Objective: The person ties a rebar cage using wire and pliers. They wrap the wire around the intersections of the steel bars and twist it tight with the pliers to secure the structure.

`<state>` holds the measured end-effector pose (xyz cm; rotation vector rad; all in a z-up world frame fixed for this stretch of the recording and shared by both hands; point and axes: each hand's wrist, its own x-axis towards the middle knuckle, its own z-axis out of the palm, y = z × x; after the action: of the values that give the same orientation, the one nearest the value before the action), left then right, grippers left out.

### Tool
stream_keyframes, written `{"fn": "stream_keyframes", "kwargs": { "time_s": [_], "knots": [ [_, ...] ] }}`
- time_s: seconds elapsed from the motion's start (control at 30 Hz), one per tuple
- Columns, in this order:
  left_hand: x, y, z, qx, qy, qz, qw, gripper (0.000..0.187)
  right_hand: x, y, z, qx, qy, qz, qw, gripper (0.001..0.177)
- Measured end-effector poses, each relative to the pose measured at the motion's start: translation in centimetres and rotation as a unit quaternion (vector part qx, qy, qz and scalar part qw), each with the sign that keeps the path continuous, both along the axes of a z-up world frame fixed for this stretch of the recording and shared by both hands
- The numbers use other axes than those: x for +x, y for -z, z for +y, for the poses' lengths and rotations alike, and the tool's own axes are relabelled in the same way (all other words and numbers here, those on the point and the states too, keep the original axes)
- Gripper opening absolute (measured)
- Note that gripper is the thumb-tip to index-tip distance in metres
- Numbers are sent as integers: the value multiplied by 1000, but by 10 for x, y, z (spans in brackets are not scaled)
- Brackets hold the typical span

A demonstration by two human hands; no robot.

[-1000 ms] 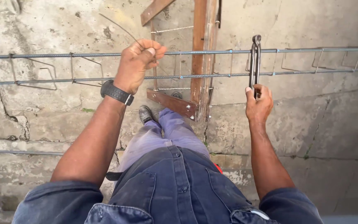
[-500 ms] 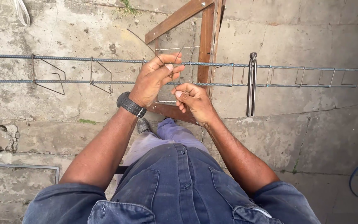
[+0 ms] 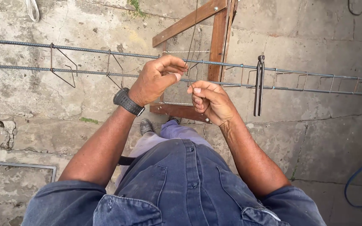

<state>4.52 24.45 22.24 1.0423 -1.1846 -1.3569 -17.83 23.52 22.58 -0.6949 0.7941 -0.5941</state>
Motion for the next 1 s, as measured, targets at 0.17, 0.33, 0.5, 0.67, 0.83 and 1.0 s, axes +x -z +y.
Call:
{"fn": "stream_keyframes", "kwargs": {
  "time_s": [0.17, 0.33, 0.5, 0.67, 0.83, 1.0],
  "knots": [
    [-3, -3, 18, 37, -56, 126, 990, 34, 11, -9, 10, -78, 2, 37, 996, 19],
    [-13, 4, 32, 100, -118, 186, 970, 39, 25, -8, 20, -220, 11, 115, 969, 18],
    [-17, -4, 43, 48, -123, 75, 988, 16, 43, -21, 36, -291, -20, 159, 943, 16],
    [-4, -33, 48, -24, -122, -25, 992, 13, 30, -56, 29, -479, 16, 332, 813, 20],
    [7, -50, 51, -126, -107, -157, 974, 15, 28, -122, 18, -697, 45, 406, 589, 35],
    [3, -54, 50, -135, -27, -207, 969, 13, 33, -113, 5, -568, -186, 441, 670, 19]
  ]
}}
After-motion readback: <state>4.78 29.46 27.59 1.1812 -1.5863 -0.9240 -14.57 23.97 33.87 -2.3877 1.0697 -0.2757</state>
